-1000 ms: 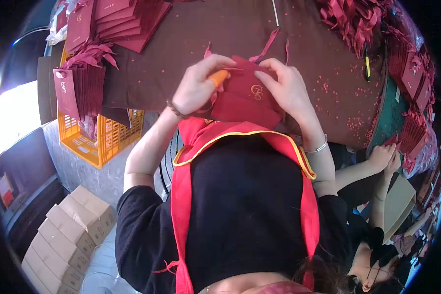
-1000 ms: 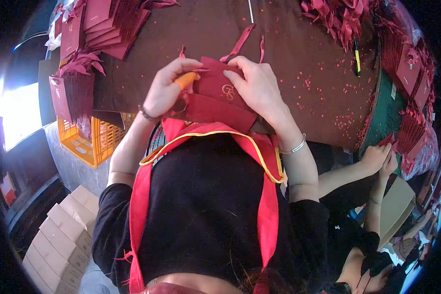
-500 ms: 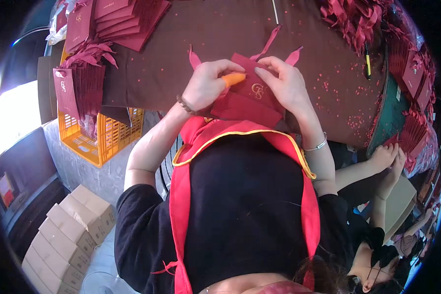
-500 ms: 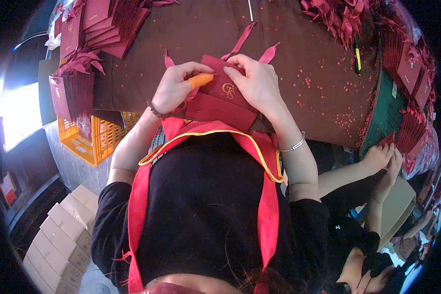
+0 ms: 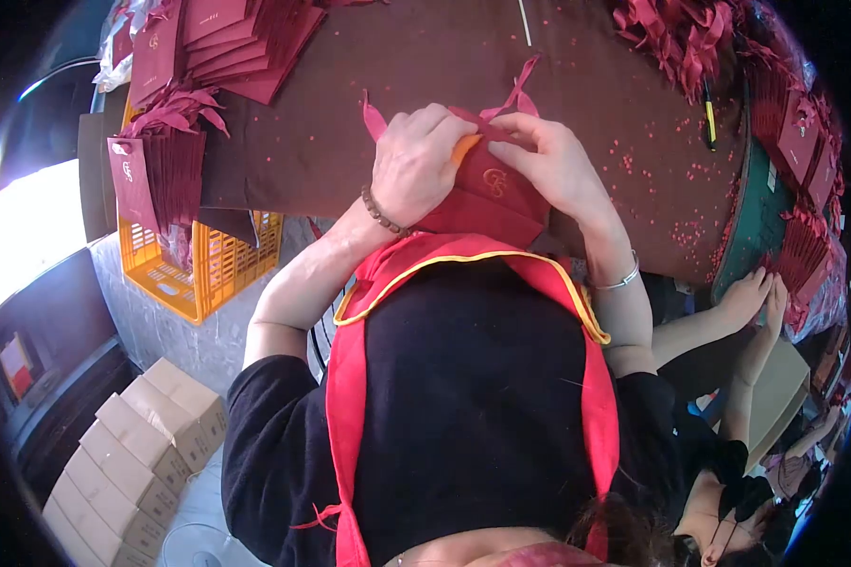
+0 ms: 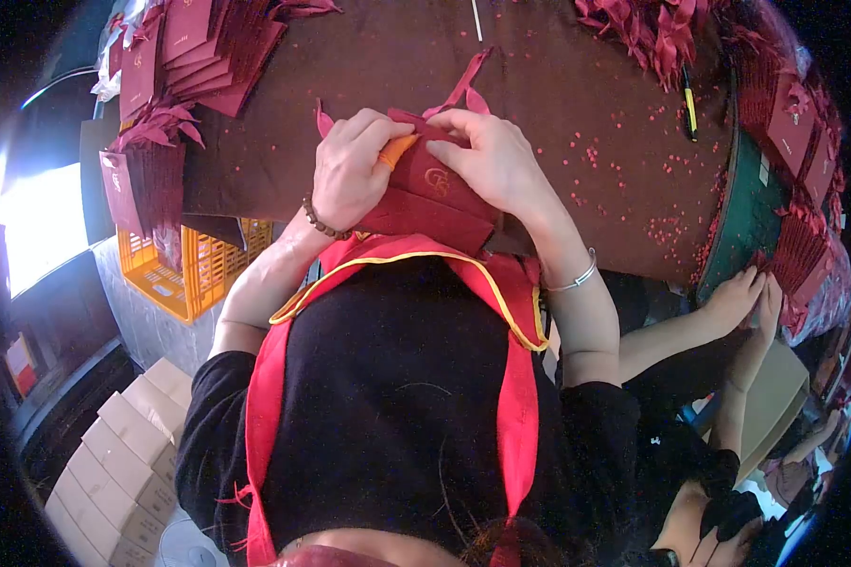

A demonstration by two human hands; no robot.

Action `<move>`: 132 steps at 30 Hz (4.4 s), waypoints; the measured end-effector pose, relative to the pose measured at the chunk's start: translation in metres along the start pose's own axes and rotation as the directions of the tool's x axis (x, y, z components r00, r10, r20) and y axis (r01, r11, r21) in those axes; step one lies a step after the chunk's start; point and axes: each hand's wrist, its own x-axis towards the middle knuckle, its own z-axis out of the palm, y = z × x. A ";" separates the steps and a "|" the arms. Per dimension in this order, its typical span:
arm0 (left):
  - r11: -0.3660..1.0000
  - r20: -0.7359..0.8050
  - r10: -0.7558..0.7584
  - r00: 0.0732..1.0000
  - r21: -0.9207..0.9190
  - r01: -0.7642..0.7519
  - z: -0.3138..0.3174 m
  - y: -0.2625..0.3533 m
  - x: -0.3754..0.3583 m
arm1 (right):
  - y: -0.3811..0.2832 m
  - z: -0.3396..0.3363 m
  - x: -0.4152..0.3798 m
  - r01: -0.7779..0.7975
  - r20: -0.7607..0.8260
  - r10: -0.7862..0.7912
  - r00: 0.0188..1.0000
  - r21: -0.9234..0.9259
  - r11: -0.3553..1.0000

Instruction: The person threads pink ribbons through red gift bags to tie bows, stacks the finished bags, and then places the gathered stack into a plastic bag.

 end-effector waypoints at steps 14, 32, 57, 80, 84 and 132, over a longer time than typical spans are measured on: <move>0.948 0.002 0.196 0.981 0.256 -0.190 0.009 0.008 0.003 | -0.005 0.008 -0.011 0.092 -0.110 -0.100 0.989 -0.070 0.993; 0.955 0.317 0.019 0.948 -0.287 0.077 -0.019 -0.023 0.023 | -0.013 0.010 -0.021 0.158 -0.067 -0.169 0.983 -0.137 0.978; 0.743 0.417 -0.312 0.854 -0.452 0.493 -0.005 -0.055 0.061 | -0.008 0.027 -0.018 0.306 -0.127 -0.336 0.933 -0.209 0.929; 0.926 0.169 -0.201 0.965 0.353 0.132 -0.028 -0.074 -0.011 | 0.006 0.010 -0.058 0.063 -0.297 -0.170 0.940 -0.340 0.938; 0.958 0.081 -0.084 0.993 0.282 0.058 -0.026 -0.087 -0.020 | 0.006 0.007 -0.056 0.054 -0.297 -0.147 0.943 -0.299 0.953; 0.658 0.393 -0.335 0.856 -0.553 0.511 -0.002 0.012 -0.022 | 0.000 0.001 -0.030 -0.125 0.040 0.122 0.992 0.116 0.985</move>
